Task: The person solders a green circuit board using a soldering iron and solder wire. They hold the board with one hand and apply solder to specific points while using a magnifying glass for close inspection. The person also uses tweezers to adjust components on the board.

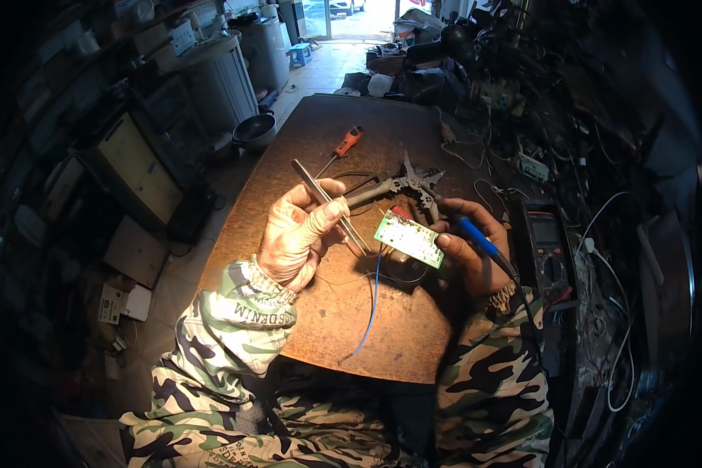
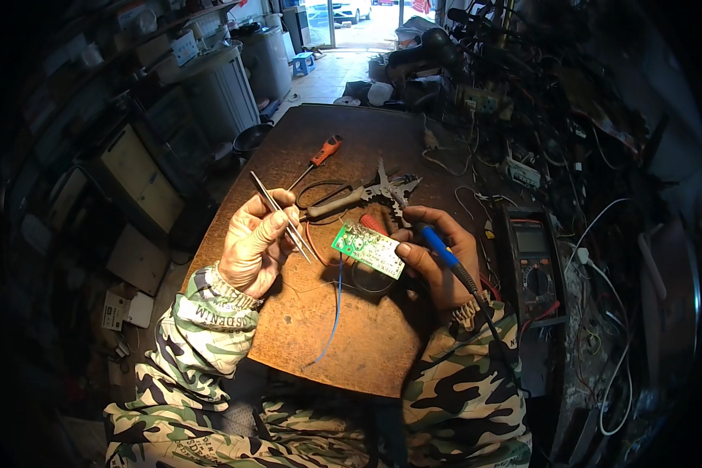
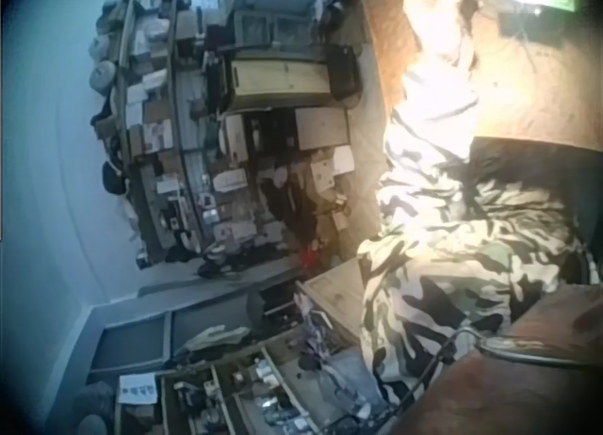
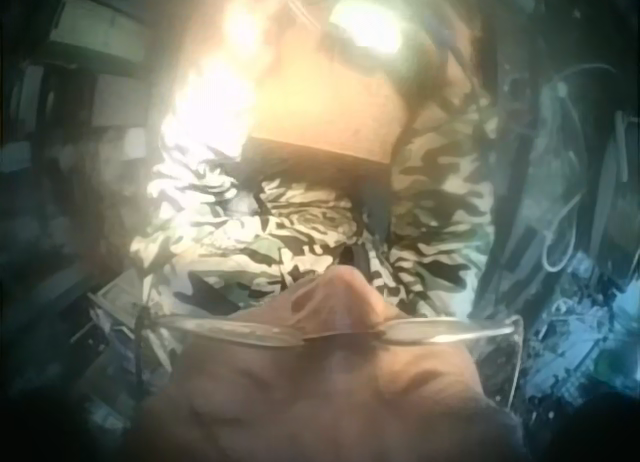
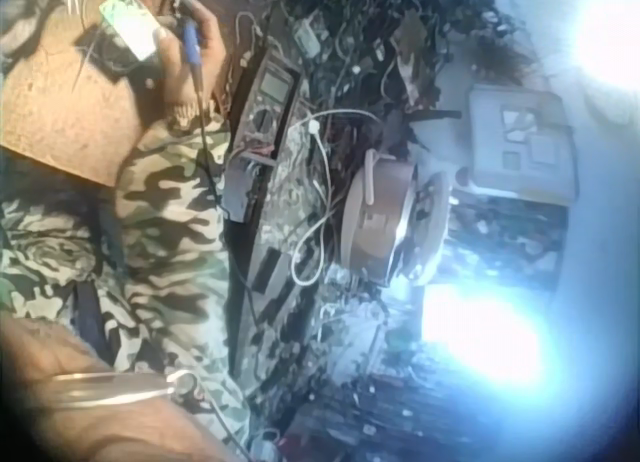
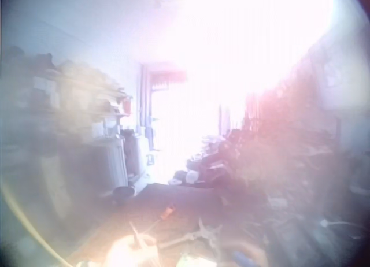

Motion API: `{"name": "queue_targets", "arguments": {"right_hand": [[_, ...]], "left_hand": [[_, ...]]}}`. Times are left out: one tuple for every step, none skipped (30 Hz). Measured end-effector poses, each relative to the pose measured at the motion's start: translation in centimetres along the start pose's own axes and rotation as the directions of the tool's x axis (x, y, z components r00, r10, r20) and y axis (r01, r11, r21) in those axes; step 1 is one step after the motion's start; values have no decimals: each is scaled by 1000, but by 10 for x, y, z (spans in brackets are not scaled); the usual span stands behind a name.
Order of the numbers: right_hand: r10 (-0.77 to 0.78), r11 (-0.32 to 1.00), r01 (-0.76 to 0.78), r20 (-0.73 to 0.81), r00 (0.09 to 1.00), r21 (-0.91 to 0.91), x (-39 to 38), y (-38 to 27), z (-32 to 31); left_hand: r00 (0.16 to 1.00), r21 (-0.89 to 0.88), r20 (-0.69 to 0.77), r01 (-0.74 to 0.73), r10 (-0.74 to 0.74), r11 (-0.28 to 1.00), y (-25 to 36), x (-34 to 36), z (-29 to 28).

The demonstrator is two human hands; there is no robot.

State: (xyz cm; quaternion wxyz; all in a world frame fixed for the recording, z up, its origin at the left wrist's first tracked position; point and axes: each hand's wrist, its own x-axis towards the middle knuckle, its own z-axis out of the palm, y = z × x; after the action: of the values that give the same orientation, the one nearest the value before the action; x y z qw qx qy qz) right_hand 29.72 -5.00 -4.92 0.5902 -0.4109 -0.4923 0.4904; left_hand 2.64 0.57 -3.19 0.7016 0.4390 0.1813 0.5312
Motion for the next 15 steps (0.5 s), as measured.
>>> {"name": "queue_targets", "arguments": {"right_hand": [[21, 1000, -21, 20, 1000, 19, -1, -2, 2], [41, 998, -42, 40, 998, 38, -1, -5, 4], [60, 996, -64, 61, 996, 56, -2, -8, 6], [87, 995, -90, 69, 994, 44, -3, -11, 6], [86, 995, -89, 71, 994, 35, -3, -10, 6], [85, 996, -87, 72, 994, 25, -2, -9, 5], [85, 996, -86, 76, 993, 16, -2, -8, 5], [84, 996, -87, 78, 993, 27, -1, -7, 4], [84, 995, -87, 78, 993, 38, -1, -5, 4], [84, 995, -87, 77, 994, 49, -1, -3, 3], [87, 992, -93, 74, 993, 83, -2, -3, 3], [90, 988, -98, 70, 993, 118, -2, -2, 2], [92, 982, -103, 76, 993, 157, -1, -1, 3], [98, 977, -114, 96, 991, 180, 0, 1, 3], [102, 972, -124, 117, 988, 202, 1, 2, 3]], "left_hand": [[1000, -28, 4, -3, 3, 1000, 1, 0, -2], [1000, -21, -12, -11, 11, 1000, 2, -1, -1], [999, -14, -28, -19, 19, 1000, 4, -1, 2], [998, 22, -57, -26, 27, 999, 5, -2, 4], [996, 57, -84, -30, 35, 998, 5, -2, 7], [993, 92, -111, -34, 44, 995, 5, -2, 9], [992, 138, -118, -30, 46, 990, 5, -2, 8], [991, 182, -124, -24, 48, 983, 3, -2, 6], [990, 225, -129, -18, 49, 974, 1, -1, 4], [994, 261, -100, -21, 49, 965, 0, -2, 0], [993, 330, -66, -68, 95, 942, -3, -2, -1], [990, 394, -27, -117, 138, 912, -6, -2, -1], [983, 462, 8, -167, 184, 871, -5, -3, -1], [980, 430, 30, -189, 196, 883, -2, -6, 4], [956, 543, 113, -288, 271, 789, -1, -6, 2]]}}
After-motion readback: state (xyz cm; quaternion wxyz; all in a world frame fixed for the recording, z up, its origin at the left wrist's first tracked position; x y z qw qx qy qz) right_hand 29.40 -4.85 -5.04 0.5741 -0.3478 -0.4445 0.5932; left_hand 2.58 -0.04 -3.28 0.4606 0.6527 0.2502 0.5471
